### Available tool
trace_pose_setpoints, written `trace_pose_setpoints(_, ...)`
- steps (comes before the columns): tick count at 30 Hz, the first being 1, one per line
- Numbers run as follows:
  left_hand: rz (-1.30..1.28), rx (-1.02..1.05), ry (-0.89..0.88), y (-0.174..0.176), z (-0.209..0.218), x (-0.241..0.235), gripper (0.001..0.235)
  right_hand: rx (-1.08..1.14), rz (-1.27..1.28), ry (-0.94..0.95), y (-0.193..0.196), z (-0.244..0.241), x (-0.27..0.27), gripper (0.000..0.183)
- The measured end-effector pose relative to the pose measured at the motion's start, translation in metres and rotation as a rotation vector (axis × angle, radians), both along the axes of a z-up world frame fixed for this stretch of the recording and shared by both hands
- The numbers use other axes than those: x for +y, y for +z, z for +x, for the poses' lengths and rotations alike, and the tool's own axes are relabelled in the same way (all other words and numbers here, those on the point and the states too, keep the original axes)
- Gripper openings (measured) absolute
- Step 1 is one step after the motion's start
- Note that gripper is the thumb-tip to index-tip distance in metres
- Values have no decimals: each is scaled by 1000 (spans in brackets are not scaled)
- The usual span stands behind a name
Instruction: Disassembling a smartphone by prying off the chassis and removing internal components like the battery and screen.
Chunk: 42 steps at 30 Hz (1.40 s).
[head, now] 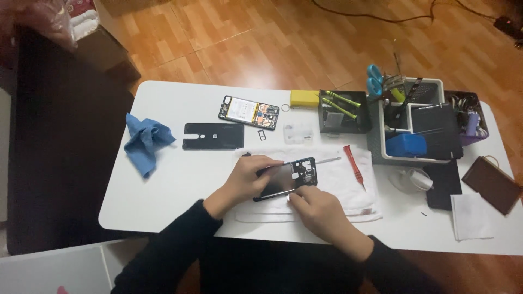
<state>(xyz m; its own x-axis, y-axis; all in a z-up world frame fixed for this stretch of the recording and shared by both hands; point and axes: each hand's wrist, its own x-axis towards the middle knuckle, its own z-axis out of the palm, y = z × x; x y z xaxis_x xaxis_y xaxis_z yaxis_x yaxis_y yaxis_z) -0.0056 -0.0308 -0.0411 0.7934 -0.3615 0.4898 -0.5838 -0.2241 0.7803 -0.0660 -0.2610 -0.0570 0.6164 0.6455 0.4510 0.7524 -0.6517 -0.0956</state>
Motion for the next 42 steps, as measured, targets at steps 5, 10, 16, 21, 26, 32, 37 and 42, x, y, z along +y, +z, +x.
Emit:
trace_pose_setpoints(5,6,14,23,2,-3,-1,13,-113,23,85,20,2,5,6)
trace_pose_setpoints(10,248,-89,55,11,-20,-6,17,-130,191,-102,31,9,-9,6)
trace_pose_setpoints(16,301,-487,514,20,-4,45,13,-105,526,-176,26,27,-24,10)
trace_pose_setpoints(21,744,89,346,39,-3,53,27,44,617,-175,14,30,-24,8)
trace_pose_setpoints(26,817,-175,399,3,2,52,11,76,510,-150,32,33,-12,6)
trace_pose_setpoints(32,745,-317,549,-7,19,74,10,171,81,19,62,78,31,4)
trace_pose_setpoints(37,724,-406,702,-18,38,122,8,171,98,91,54,145,93,7)
trace_pose_setpoints(42,819,-353,669,-26,34,127,6,172,-320,211,22,176,141,12)
